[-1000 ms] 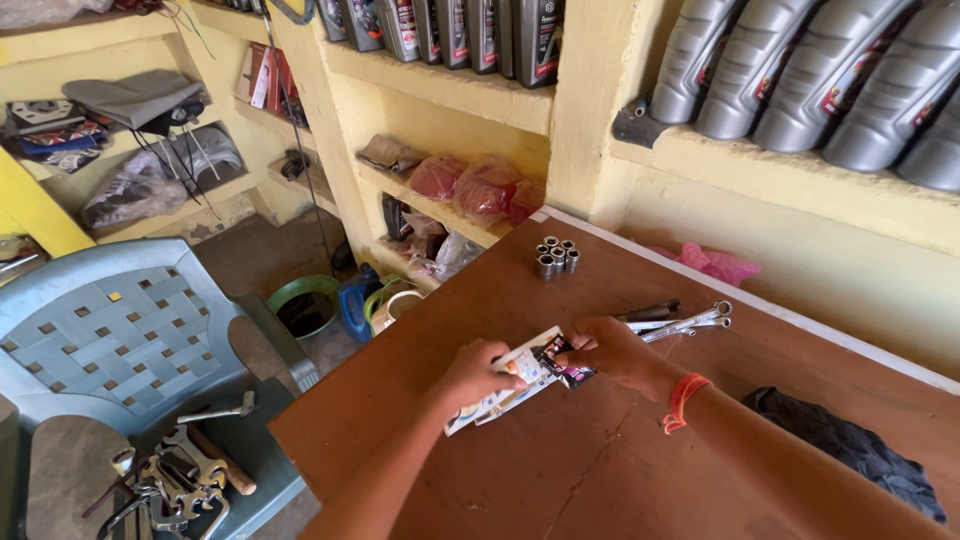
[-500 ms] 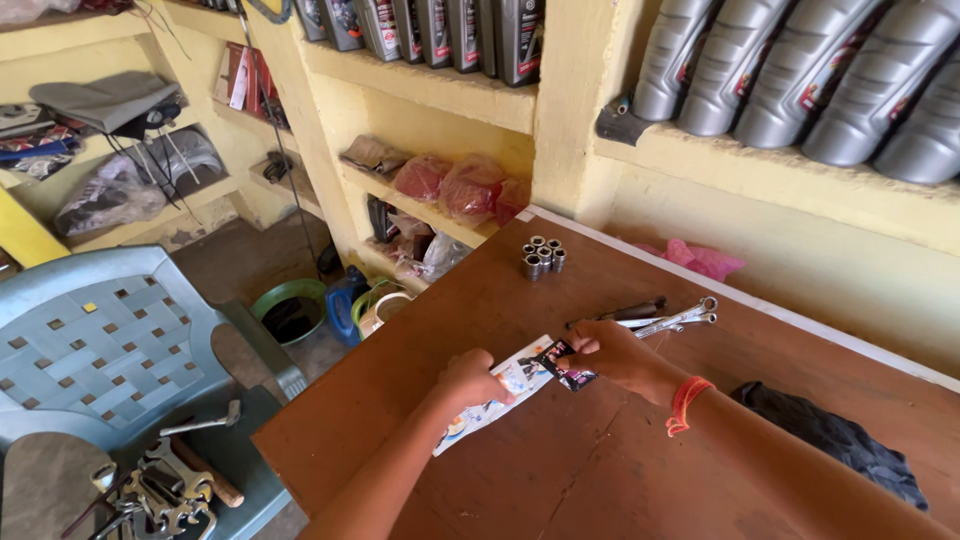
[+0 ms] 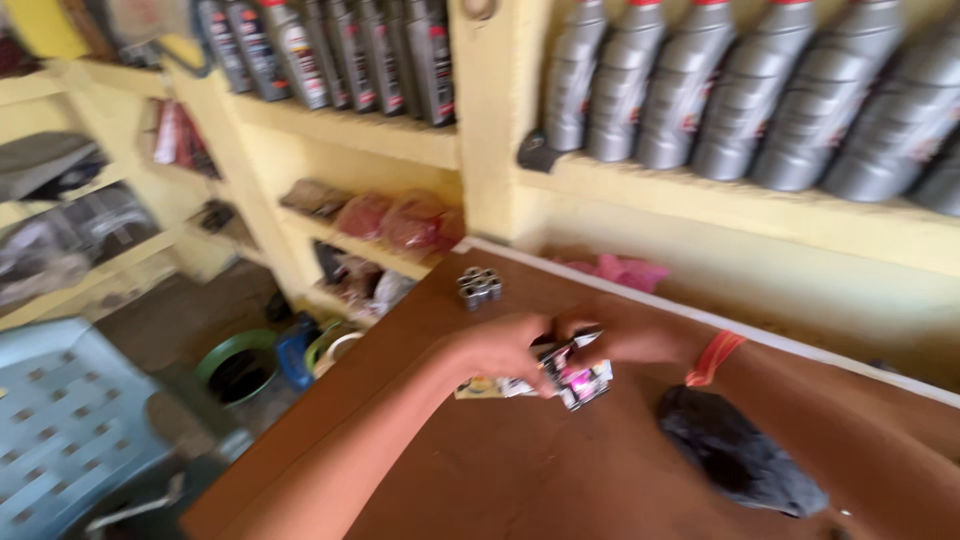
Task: The person wipes several metal tools, including socket bits and wrenches, with a dark cloth on a wooden workbench. The person also wipes the workbench surface and moves small packets aside while cleaning.
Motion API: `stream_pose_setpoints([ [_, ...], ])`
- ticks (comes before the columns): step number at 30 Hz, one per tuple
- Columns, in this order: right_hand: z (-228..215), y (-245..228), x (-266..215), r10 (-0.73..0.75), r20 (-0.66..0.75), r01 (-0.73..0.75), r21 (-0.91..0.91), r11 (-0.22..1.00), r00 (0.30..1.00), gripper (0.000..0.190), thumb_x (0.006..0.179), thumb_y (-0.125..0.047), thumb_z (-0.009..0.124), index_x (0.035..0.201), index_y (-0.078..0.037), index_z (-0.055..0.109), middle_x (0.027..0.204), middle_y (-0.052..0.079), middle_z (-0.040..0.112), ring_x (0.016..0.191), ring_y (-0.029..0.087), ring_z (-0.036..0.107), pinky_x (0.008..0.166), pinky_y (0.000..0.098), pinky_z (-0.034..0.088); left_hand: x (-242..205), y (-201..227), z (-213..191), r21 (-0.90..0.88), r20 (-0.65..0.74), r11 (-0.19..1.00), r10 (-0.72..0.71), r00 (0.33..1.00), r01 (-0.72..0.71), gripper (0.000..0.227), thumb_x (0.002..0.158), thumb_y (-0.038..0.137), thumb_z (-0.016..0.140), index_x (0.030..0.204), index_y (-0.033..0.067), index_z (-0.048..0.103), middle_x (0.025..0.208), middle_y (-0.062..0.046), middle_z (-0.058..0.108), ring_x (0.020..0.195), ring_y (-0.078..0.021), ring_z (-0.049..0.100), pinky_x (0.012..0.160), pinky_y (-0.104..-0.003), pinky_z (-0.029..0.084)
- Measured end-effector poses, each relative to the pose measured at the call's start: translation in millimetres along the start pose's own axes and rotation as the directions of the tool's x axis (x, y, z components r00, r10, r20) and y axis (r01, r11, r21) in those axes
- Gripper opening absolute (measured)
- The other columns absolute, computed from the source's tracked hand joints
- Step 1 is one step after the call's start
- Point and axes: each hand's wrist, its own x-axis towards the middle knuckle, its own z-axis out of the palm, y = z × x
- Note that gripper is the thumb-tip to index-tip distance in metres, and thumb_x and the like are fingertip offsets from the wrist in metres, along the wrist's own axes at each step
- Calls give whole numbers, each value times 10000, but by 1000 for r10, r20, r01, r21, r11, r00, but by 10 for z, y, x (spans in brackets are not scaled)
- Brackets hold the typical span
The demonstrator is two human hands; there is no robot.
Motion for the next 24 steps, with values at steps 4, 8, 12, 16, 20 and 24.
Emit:
stream_pose_setpoints([
  [4, -515, 285, -635, 365, -99, -367, 0, 930, 926, 331, 778, -212, 759, 1064, -51, 720, 960, 57, 788, 900, 183, 697, 818, 354, 546, 909, 237, 170, -58, 44, 994, 91, 995, -89, 763, 544, 260, 933, 1199, -18, 656, 1127, -133, 751, 1008, -233, 708, 880, -338, 543],
  [8, -782, 939, -1200, 534, -179, -540, 21, 842, 826, 339, 825, -220, 731, 1113, -57, 656, 927, 74, 773, 870, 213, 671, 767, 387, 547, 1878, 312, 571, 109, 25, 994, 27, 999, -29, 809, 515, 446, 948, 1114, -32, 688, 1071, -168, 756, 966, -271, 730, 848, -354, 558],
  [12, -797, 1787, -1534, 566, -213, -567, 60, 821, 796, 355, 817, -209, 763, 1125, -69, 654, 961, 74, 778, 921, 198, 679, 805, 357, 535, 2674, 172, 1104, 190, 75, 978, 75, 994, -88, 782, 506, 550, 902, 990, -44, 744, 976, -207, 773, 893, -318, 748, 791, -391, 564],
  [16, -675, 2355, -1765, 589, -245, -589, 79, 804, 770, 331, 812, -199, 764, 1110, -79, 682, 988, 62, 771, 950, 183, 696, 822, 347, 526, 3119, -153, 1514, 199, 83, 980, 13, 996, -29, 783, 515, 523, 936, 1014, -44, 728, 983, -213, 754, 913, -323, 738, 805, -387, 568],
  [20, -538, 2549, -1754, 618, -235, -616, 90, 782, 750, 333, 814, -237, 756, 1107, -97, 680, 950, 95, 769, 891, 226, 709, 788, 381, 548, 3282, -452, 1608, 216, 51, 976, 22, 998, -33, 731, 535, 484, 935, 1021, -23, 733, 995, -211, 757, 910, -326, 744, 798, -391, 571],
  [24, -377, 2596, -1739, 589, -293, -618, -8, 786, 753, 348, 818, -308, 776, 1063, -80, 682, 960, 109, 743, 908, 252, 712, 812, 399, 548, 3165, -565, 1552, 230, -31, 973, 11, 999, -3, 631, 564, 463, 924, 973, 17, 745, 990, -172, 763, 926, -315, 735, 801, -395, 559],
])
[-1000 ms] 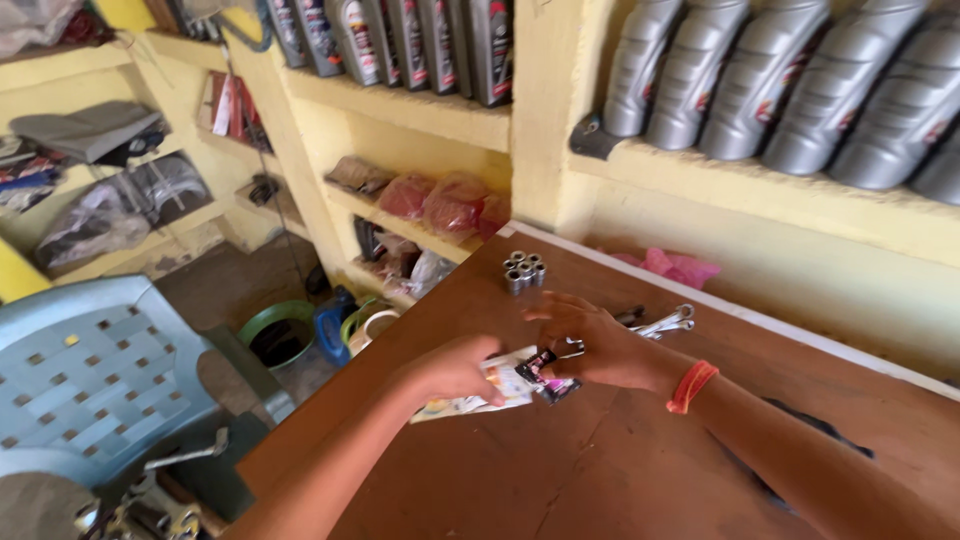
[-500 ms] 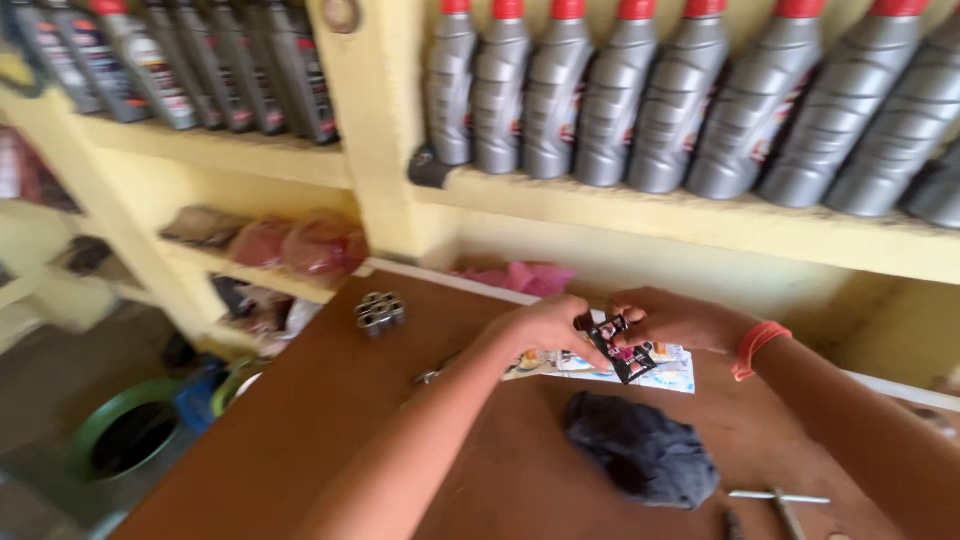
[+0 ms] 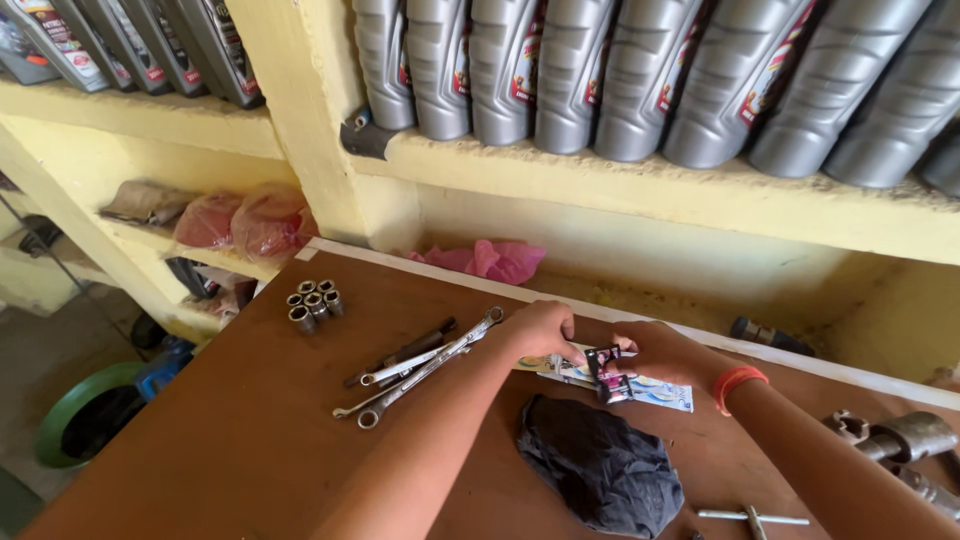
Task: The person wipes several metal tools, including socket bits and wrenches, with a dark cloth on a wooden workbench. The person also wipes the workbench surface and moves small packets aside while cleaning.
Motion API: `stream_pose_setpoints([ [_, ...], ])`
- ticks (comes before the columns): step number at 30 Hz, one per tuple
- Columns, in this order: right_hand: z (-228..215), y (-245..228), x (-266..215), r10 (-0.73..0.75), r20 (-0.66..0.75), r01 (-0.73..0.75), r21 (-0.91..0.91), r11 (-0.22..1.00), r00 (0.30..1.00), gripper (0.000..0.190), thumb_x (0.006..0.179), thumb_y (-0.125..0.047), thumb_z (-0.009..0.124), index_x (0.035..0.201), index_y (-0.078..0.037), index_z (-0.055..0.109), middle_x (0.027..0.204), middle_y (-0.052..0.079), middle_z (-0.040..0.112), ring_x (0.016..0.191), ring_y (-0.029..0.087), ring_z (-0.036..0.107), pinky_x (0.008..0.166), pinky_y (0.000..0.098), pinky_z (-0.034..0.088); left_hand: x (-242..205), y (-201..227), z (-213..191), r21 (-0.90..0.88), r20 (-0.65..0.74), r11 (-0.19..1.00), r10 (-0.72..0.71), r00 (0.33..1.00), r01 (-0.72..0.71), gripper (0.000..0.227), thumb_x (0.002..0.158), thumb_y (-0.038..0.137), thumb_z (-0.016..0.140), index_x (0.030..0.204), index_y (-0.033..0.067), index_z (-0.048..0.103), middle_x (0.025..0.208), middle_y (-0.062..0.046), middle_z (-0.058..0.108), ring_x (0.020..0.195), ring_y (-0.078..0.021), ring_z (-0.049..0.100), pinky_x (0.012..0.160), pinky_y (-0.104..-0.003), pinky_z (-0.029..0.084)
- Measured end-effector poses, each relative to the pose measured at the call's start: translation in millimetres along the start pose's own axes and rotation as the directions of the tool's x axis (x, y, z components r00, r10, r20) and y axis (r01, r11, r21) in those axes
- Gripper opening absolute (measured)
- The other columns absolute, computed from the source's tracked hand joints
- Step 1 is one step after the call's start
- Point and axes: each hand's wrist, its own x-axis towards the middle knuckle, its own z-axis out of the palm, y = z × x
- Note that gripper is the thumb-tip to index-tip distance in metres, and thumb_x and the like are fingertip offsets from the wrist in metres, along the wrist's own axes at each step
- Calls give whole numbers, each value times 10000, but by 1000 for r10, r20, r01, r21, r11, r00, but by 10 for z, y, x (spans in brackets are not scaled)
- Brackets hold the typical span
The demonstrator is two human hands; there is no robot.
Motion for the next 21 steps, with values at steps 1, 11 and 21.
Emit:
stream_pose_setpoints([
  [1, 17, -9, 5, -50, -37, 49, -31, 998, 998, 361, 812, -330, 794, 1043, -72, 691, 967, 110, 744, 931, 245, 711, 835, 393, 541, -59, 8, -26, 9, -19, 1000, -10, 1000, 10, 631, 579, 473, 917, 989, 29, 737, 1005, -167, 757, 950, -317, 728, 825, -406, 557],
  [11, -17, -522, -386, -215, -310, 188, -112, 976, 926, 319, 814, -253, 720, 1099, -111, 742, 1087, 121, 711, 1081, 321, 641, 940, 461, 527, -1073, 300, -428, 230, -197, 973, 34, 980, 13, 503, 809, 514, 781, 1131, 148, 659, 1227, -127, 617, 1224, -357, 539, 1021, -566, 384],
  [21, 561, -1276, -1175, -150, 48, 158, -325, 932, 987, 780, 776, -373, 770, 1425, -117, 422, 1338, 139, 579, 1157, 333, 645, 978, 429, 521, -2575, 388, -932, 296, -216, 920, -197, 956, 256, 354, 864, 465, 737, 1069, 180, 694, 1196, -86, 606, 1231, -326, 506, 1050, -534, 355],
])
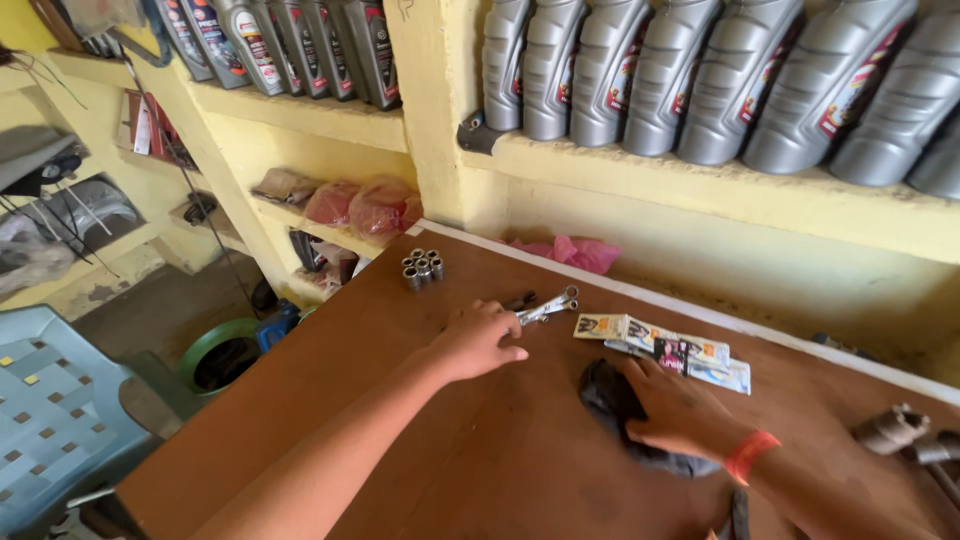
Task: The person wipes several metal tools, including socket bits and wrenches, with a dark cloth on a wooden workbench. The person also wipes the workbench surface and moves small packets aside while cleaning.
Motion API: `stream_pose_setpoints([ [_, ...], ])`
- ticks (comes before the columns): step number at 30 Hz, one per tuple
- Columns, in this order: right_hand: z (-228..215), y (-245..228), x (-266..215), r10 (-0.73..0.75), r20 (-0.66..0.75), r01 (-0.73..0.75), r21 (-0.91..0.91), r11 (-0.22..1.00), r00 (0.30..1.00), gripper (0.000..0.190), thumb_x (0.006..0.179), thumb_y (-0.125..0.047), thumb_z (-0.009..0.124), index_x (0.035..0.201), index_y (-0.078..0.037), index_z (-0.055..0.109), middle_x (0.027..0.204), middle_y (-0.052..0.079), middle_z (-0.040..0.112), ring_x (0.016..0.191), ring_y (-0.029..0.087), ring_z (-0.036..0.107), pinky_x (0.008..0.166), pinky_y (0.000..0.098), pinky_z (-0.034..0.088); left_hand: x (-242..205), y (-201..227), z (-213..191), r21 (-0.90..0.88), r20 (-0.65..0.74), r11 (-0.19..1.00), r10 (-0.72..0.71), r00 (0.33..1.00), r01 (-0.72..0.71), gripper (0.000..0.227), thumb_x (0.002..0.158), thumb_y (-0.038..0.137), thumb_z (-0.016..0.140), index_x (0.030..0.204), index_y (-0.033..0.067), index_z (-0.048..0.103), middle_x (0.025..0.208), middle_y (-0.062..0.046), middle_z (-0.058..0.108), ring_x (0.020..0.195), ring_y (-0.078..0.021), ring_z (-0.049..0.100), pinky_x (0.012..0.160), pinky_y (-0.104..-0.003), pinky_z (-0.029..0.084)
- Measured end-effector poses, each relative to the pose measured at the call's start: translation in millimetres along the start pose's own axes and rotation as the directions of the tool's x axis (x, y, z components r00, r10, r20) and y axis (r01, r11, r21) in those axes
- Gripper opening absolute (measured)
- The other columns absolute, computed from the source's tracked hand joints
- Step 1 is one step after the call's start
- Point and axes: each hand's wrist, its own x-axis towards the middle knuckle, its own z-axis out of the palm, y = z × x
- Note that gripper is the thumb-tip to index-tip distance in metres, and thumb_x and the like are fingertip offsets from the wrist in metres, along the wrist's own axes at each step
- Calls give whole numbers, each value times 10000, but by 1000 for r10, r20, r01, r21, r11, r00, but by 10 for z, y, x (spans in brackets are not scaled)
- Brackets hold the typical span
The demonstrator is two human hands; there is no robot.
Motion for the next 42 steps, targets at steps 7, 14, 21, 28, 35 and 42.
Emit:
stream_pose_setpoints([
  [7, 20, -104, -78, 302, -168, -274, 168, 947, 939, 728, 863, -480, 663, 1507, -234, 430, 1372, 110, 618, 1237, 335, 648, 1025, 449, 530, -468, 8, -35, 3, -56, 998, -56, 997, 57, 317, 898, 457, 715, 1045, 177, 697, 1217, -68, 612, 1244, -305, 495, 1072, -530, 343],
  [14, 544, -485, 82, 256, -299, -287, -66, 956, 919, 760, 913, -581, 593, 1538, -210, 374, 1471, 115, 448, 1342, 353, 462, 1076, 492, 462, -1020, -75, 143, 10, -122, 998, -66, 990, 68, 303, 908, 415, 717, 1041, 145, 688, 1202, -74, 613, 1242, -303, 494, 1077, -504, 368],
  [21, 723, -970, 333, 69, -305, -13, 182, 983, 950, 664, 848, -371, 686, 1453, -180, 490, 1427, 155, 527, 1299, 380, 532, 1051, 454, 497, -1349, -71, 190, 184, -162, 978, -69, 984, 98, 380, 940, 400, 688, 1130, 71, 661, 1247, -125, 580, 1255, -300, 472, 1074, -546, 341],
  [28, 485, -786, 237, 280, -399, -250, 125, 960, 873, 660, 915, -491, 653, 1489, -200, 508, 1401, 150, 614, 1231, 432, 616, 1014, 507, 531, -1694, -167, 292, 281, -167, 939, -155, 974, 198, 506, 961, 460, 632, 1272, 63, 593, 1376, -169, 498, 1358, -345, 383, 1100, -582, 286],
  [35, 900, -919, -104, 478, -245, -474, 82, 877, 843, 899, 792, -567, 778, 1520, -232, 370, 1489, 139, 424, 1357, 432, 400, 1035, 563, 444, -2133, -34, 532, 226, -223, 942, -198, 954, 248, 564, 947, 503, 610, 1306, 70, 570, 1434, -189, 450, 1390, -353, 324, 1100, -604, 260],
  [42, 1173, -1454, 16, 49, -408, 56, 241, 969, 912, 719, 810, -339, 743, 1474, -205, 503, 1374, 191, 605, 1295, 415, 562, 1091, 496, 494, -2514, 233, 497, 273, -149, 922, -240, 959, 273, 561, 1005, 531, 537, 1317, 66, 569, 1452, -168, 468, 1431, -338, 331, 1186, -579, 230],
])
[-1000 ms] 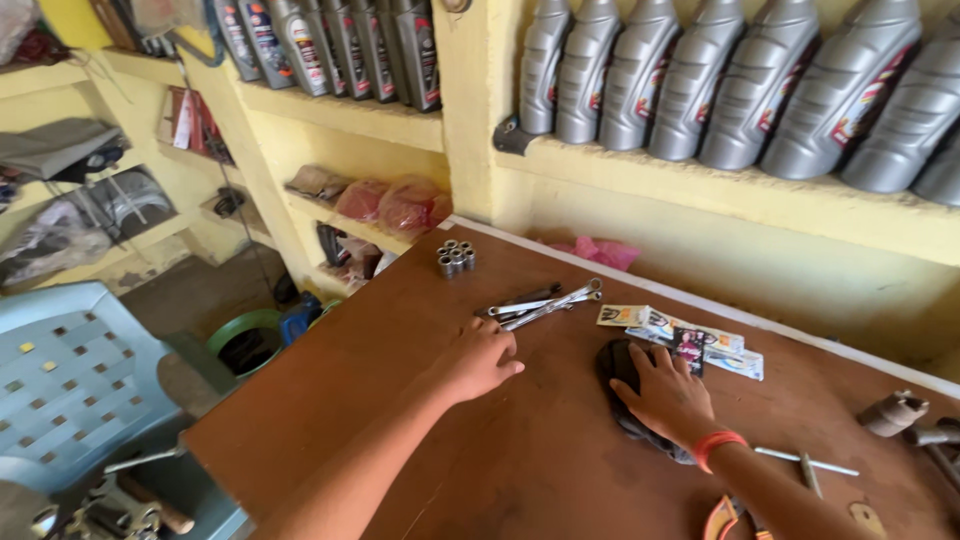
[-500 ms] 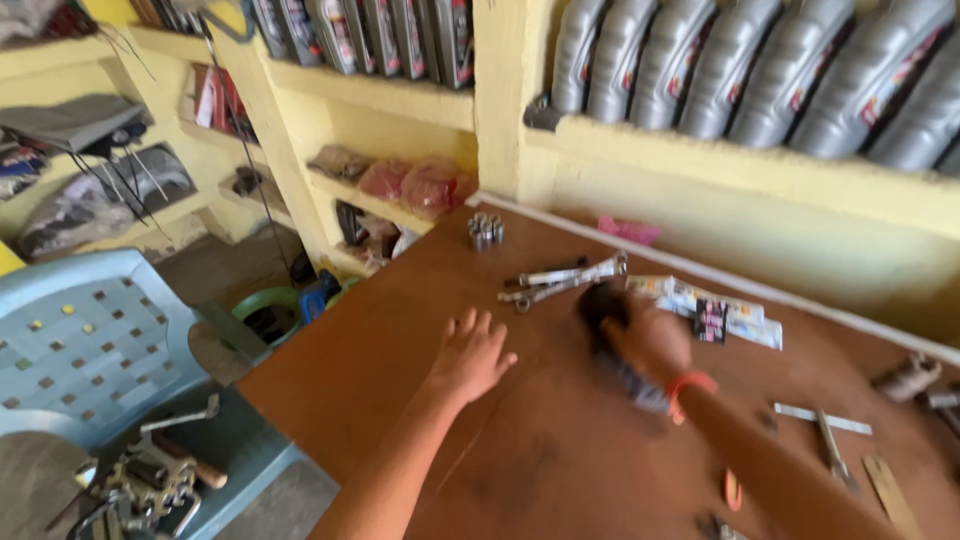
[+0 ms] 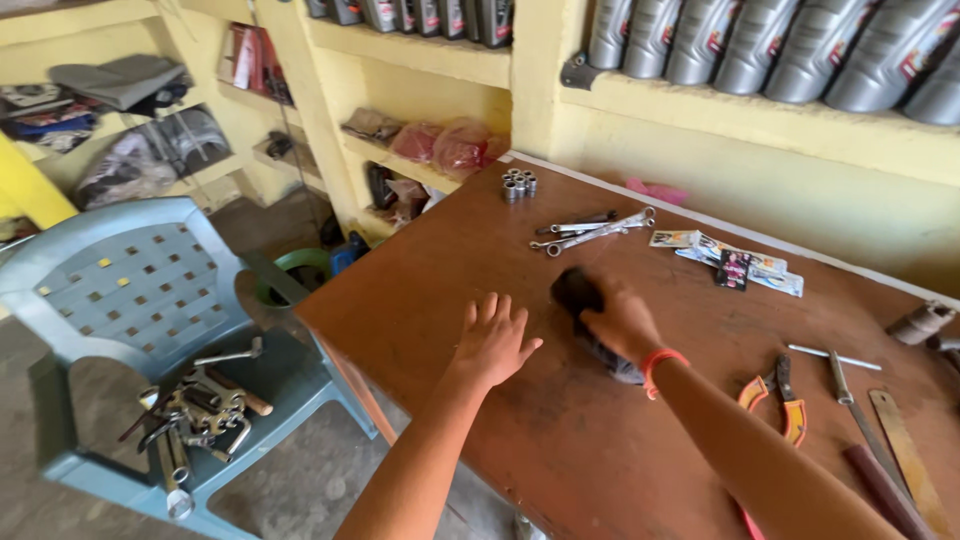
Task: The person wipes several metal tools, including socket bits and wrenches, with a dark cloth on a wooden workbench. The person also wipes the workbench surface and moves small packets aside while cleaning.
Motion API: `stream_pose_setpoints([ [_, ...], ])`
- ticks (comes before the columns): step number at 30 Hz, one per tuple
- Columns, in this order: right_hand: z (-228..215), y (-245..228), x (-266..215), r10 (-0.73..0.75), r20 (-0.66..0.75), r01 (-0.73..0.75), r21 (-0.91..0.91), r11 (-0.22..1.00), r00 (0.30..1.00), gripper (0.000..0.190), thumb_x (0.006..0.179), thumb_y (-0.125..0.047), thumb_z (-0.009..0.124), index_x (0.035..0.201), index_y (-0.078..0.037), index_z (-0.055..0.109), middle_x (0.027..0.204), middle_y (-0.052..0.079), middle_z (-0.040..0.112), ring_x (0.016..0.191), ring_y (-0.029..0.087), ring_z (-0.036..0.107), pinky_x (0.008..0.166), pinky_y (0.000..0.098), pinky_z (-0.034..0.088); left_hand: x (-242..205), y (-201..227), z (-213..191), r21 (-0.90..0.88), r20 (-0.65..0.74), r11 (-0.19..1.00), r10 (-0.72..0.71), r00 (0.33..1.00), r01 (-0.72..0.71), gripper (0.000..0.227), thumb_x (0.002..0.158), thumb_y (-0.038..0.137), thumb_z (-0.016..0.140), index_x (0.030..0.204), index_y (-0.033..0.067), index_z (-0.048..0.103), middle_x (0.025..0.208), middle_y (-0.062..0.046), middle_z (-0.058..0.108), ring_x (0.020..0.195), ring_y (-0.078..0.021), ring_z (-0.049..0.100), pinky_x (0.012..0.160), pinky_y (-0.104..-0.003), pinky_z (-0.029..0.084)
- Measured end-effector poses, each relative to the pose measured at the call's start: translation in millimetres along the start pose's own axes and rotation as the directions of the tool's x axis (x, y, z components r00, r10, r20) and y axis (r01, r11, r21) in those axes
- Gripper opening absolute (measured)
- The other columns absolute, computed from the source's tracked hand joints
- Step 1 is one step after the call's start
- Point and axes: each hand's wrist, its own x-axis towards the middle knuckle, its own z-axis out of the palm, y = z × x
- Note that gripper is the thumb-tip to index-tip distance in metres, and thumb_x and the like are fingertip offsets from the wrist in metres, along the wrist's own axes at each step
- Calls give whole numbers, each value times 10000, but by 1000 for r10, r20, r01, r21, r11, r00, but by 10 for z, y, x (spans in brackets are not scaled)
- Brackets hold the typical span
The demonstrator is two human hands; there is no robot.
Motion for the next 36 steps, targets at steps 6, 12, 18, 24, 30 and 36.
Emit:
stream_pose_setpoints([
  [6, -496, 431, 57, 276, -100, -288, -138, 948, 956, 754, 831, -440, 749, 1488, -218, 453, 1435, 189, 531, 1319, 474, 475, 1017, 560, 476, -44, -188, -88, 7, -58, 995, -99, 993, 99, 643, 986, 576, 468, 1367, 62, 529, 1493, -201, 403, 1437, -349, 275, 1123, -598, 210],
  [12, 122, -374, -174, 170, 7, -170, -16, 985, 985, 850, 728, -421, 794, 1459, -100, 503, 1394, 211, 563, 1236, 430, 568, 988, 512, 515, -114, -303, -163, 27, 83, 954, -300, 950, 299, 700, 1052, 617, 304, 1473, 83, 471, 1522, -165, 445, 1476, -319, 304, 1189, -557, 233],
  [18, 79, -576, 13, -123, -72, 138, 264, 955, 990, 558, 804, -248, 752, 1301, -56, 584, 1217, 251, 677, 1134, 412, 625, 992, 484, 511, -269, -452, -255, 10, -134, 933, -354, 926, 359, 696, 1023, 618, 283, 1439, 96, 482, 1448, -149, 467, 1409, -326, 325, 1120, -570, 256],
  [24, 33, 164, 487, 182, -353, -256, -175, 951, 918, 713, 684, -462, 836, 1226, -78, 578, 1222, 223, 596, 1119, 481, 588, 808, 558, 536, -538, -637, -189, 68, -104, 917, -385, 917, 393, 700, 1018, 622, 280, 1438, 97, 475, 1429, -145, 462, 1397, -320, 301, 1124, -579, 223],
  [30, 1154, -946, 166, -282, 22, 283, -126, 951, 959, 616, 712, -384, 825, 1258, -158, 652, 1250, 254, 622, 1066, 510, 633, 824, 547, 567, -691, -699, -181, 111, -142, 893, -420, 897, 436, 681, 1024, 628, 269, 1389, 109, 514, 1413, -140, 483, 1385, -305, 332, 1121, -556, 250],
  [36, 620, -839, 417, -225, -52, 228, 52, 972, 973, 519, 821, -443, 709, 1238, -134, 714, 1043, 212, 724, 893, 407, 715, 746, 505, 587, -773, -840, -276, 109, -266, 915, -349, 898, 388, 707, 1013, 645, 270, 1350, 87, 542, 1347, -172, 506, 1331, -325, 347, 1075, -574, 236],
])
